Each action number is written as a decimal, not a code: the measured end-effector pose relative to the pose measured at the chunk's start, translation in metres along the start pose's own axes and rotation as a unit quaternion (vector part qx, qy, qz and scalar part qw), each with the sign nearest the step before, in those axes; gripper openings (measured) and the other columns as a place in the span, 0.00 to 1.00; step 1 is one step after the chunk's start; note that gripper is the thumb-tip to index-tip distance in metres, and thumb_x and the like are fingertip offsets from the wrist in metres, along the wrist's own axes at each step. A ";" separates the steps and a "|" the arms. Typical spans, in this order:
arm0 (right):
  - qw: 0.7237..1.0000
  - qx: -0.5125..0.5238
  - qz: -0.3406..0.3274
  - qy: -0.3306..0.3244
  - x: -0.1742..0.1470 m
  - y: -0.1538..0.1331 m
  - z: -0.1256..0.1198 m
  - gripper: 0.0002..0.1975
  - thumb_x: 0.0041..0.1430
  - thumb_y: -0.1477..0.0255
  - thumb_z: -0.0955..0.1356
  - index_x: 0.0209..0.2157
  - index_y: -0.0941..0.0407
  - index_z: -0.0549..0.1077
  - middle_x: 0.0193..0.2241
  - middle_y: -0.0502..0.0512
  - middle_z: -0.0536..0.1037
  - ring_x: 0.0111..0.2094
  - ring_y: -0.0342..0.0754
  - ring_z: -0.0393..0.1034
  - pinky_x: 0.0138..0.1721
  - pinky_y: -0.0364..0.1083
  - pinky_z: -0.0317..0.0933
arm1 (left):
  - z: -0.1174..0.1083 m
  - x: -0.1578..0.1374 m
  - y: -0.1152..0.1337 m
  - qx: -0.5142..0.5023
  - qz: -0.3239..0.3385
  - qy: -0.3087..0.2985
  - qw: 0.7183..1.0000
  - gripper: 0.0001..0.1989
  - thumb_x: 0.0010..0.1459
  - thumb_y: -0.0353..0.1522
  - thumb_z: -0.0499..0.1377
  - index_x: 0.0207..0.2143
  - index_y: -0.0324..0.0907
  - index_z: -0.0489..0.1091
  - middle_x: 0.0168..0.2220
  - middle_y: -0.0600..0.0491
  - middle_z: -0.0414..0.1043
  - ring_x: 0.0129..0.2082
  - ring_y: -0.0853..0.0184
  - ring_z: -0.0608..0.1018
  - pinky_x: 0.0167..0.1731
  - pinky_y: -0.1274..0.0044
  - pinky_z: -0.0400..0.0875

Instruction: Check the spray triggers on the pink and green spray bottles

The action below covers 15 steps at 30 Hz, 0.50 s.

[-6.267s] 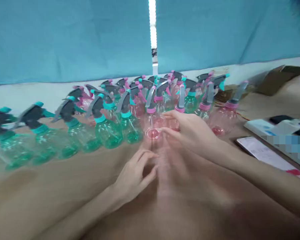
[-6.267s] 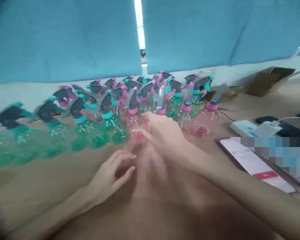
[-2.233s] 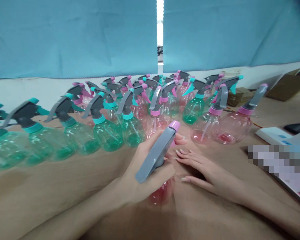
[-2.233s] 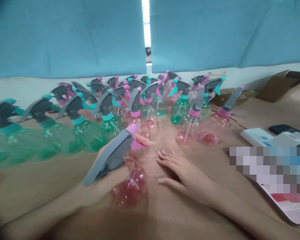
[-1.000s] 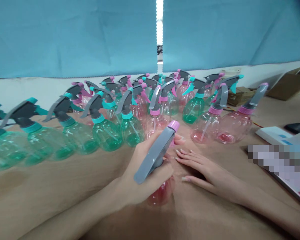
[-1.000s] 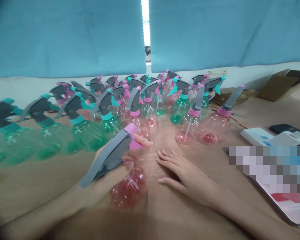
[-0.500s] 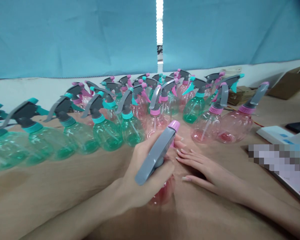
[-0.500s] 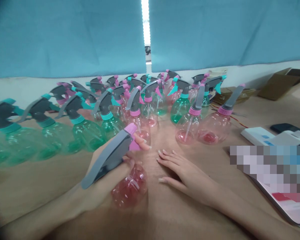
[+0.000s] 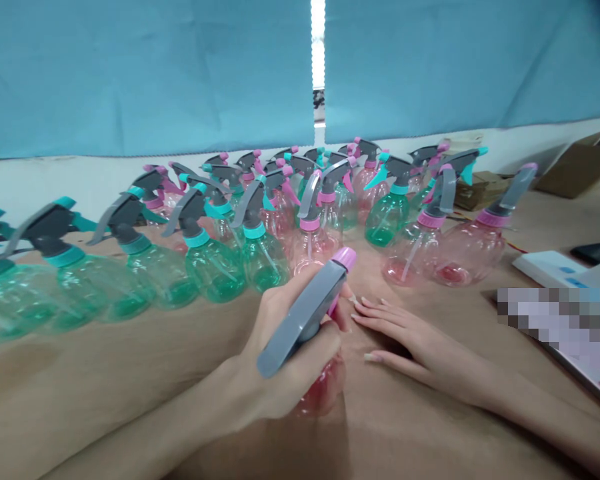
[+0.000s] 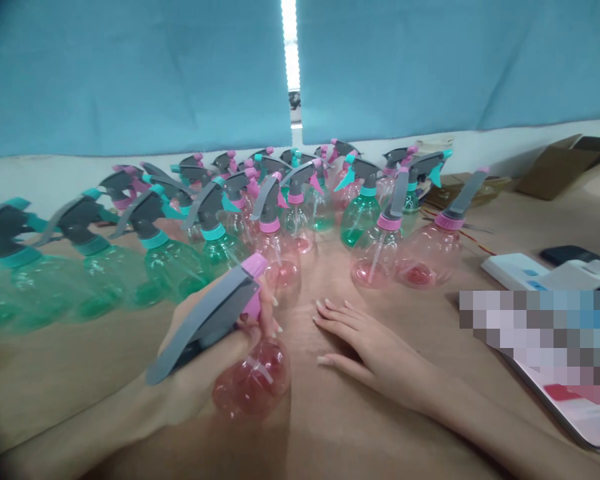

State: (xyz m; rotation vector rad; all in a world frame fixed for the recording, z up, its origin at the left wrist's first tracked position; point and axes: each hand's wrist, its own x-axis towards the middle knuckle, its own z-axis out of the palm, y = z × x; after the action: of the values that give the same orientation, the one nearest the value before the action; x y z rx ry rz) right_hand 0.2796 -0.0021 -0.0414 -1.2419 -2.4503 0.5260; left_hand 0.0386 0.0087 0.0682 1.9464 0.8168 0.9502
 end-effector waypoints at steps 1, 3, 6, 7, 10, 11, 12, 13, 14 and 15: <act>1.000 0.002 0.001 0.002 0.000 0.000 0.000 0.28 0.65 0.58 0.63 0.64 0.51 0.59 0.65 0.56 0.58 0.66 0.56 0.50 0.63 0.61 0.50 | 0.000 0.000 0.001 0.002 -0.001 -0.002 1.000 0.07 0.48 0.24 0.52 0.30 0.42 0.65 0.27 0.57 0.69 0.26 0.69 0.73 0.27 0.77 0.67; 1.000 0.005 0.000 0.003 0.000 0.000 0.000 0.28 0.65 0.58 0.64 0.64 0.51 0.60 0.65 0.56 0.59 0.65 0.56 0.51 0.63 0.61 0.50 | 0.000 0.002 0.002 0.002 0.000 -0.002 1.000 0.08 0.47 0.24 0.52 0.30 0.43 0.66 0.27 0.58 0.69 0.26 0.69 0.72 0.27 0.77 0.67; 1.000 0.002 -0.001 -0.001 0.000 0.000 0.000 0.28 0.65 0.58 0.64 0.64 0.51 0.60 0.65 0.56 0.59 0.65 0.55 0.51 0.64 0.60 0.50 | 0.000 0.004 0.002 -0.006 0.013 0.005 1.000 0.10 0.45 0.24 0.52 0.31 0.44 0.66 0.30 0.57 0.70 0.28 0.68 0.72 0.30 0.76 0.67; 1.000 0.003 -0.002 -0.001 0.000 0.000 0.000 0.28 0.65 0.58 0.64 0.64 0.51 0.60 0.65 0.56 0.59 0.65 0.55 0.51 0.64 0.59 0.50 | 0.000 0.004 0.001 -0.007 0.011 0.009 1.000 0.12 0.45 0.24 0.52 0.33 0.44 0.66 0.30 0.58 0.69 0.27 0.68 0.72 0.30 0.76 0.67; 1.000 0.013 -0.007 0.007 0.000 0.002 0.001 0.29 0.64 0.58 0.64 0.64 0.50 0.59 0.65 0.56 0.59 0.65 0.55 0.52 0.63 0.60 0.51 | 0.002 0.003 -0.003 -0.004 -0.017 0.013 1.000 0.17 0.46 0.24 0.53 0.40 0.45 0.67 0.26 0.60 0.64 0.23 0.70 0.68 0.26 0.77 0.64; 1.000 0.016 -0.009 0.007 0.000 0.002 0.001 0.29 0.64 0.58 0.64 0.64 0.50 0.59 0.65 0.56 0.59 0.65 0.56 0.52 0.63 0.60 0.50 | 0.002 0.002 -0.004 -0.005 -0.027 0.011 1.000 0.18 0.47 0.24 0.53 0.42 0.45 0.66 0.25 0.61 0.63 0.21 0.71 0.66 0.25 0.78 0.63; 1.000 0.016 -0.011 0.007 0.000 0.003 0.001 0.29 0.64 0.59 0.64 0.64 0.50 0.58 0.65 0.55 0.59 0.65 0.56 0.51 0.63 0.60 0.50 | 0.003 0.001 -0.006 -0.007 -0.034 0.008 0.999 0.19 0.48 0.25 0.53 0.44 0.45 0.66 0.24 0.61 0.61 0.21 0.71 0.66 0.24 0.78 0.62; 1.000 0.016 -0.012 0.008 0.000 0.003 0.001 0.29 0.64 0.59 0.64 0.64 0.49 0.58 0.65 0.55 0.59 0.65 0.56 0.51 0.63 0.60 0.50 | 0.003 0.000 -0.006 -0.009 -0.035 0.006 0.999 0.19 0.48 0.25 0.53 0.44 0.45 0.66 0.23 0.61 0.61 0.21 0.71 0.65 0.24 0.78 0.62; 1.000 0.016 -0.012 0.007 0.000 0.003 0.001 0.29 0.64 0.59 0.64 0.64 0.49 0.58 0.65 0.55 0.59 0.65 0.56 0.51 0.63 0.60 0.50 | 0.004 0.000 -0.007 -0.011 -0.034 0.009 0.999 0.19 0.49 0.26 0.53 0.45 0.45 0.66 0.23 0.61 0.60 0.21 0.71 0.65 0.24 0.78 0.62; 1.000 0.014 -0.012 0.006 0.000 0.003 0.001 0.29 0.64 0.59 0.64 0.64 0.49 0.58 0.65 0.55 0.58 0.65 0.56 0.52 0.63 0.60 0.50 | 0.004 0.000 -0.007 -0.011 -0.031 0.013 0.999 0.19 0.49 0.26 0.53 0.45 0.44 0.67 0.23 0.61 0.59 0.21 0.70 0.65 0.25 0.78 0.63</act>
State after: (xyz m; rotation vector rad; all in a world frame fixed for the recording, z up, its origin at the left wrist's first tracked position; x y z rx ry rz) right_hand 0.2815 -0.0006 -0.0439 -1.1991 -2.4365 0.5435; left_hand 0.0402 0.0106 0.0603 1.8838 0.8722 0.9454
